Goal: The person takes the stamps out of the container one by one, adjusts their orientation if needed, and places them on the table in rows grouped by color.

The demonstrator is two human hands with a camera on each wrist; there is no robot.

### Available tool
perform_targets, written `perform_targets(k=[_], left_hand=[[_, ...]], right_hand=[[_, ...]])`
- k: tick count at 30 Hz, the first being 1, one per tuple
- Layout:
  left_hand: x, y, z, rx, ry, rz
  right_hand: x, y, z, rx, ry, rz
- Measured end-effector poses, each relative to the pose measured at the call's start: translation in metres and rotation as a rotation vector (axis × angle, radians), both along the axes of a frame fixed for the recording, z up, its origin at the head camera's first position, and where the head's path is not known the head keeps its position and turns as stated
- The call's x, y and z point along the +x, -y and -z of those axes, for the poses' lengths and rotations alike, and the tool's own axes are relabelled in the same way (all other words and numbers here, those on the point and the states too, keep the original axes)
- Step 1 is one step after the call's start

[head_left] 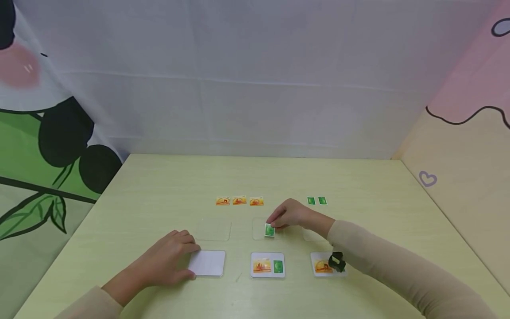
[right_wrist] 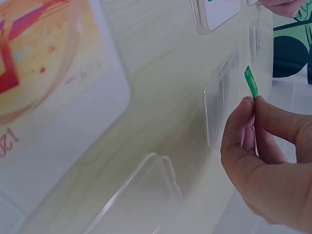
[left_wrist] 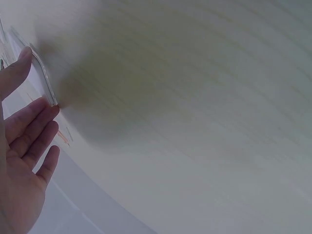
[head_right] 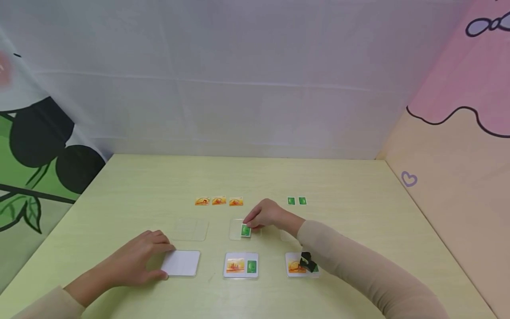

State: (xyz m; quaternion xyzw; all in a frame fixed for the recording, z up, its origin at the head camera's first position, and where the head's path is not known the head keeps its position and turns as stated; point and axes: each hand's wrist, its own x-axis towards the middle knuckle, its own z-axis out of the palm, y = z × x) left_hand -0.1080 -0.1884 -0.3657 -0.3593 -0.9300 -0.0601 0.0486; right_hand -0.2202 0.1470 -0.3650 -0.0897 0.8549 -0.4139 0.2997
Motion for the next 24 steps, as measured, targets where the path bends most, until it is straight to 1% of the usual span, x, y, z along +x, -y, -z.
perform_targets(k=[3,10,18,24], left_hand=[[0.000,0.000,0.001,0.002,-0.013,0.004],[0.000,0.001,0.002,0.001,-0.009,-0.001],[0.000,0.002,0.004,-0.002,-0.006,0.004],[0.000,0.001,0.003,-0.003,0.009,-0.001]], right_hand=[[0.001,-0.002,-0.002,0.002,-0.009,-0.006],[0.000,-0.006,-0.002,0.008,-0.015,-0.004],[-0.003,-0.008,-0.002,0.030,-0.007,0.037],[-0.006,-0.012,0.000,0.042,-0.042,0.015]])
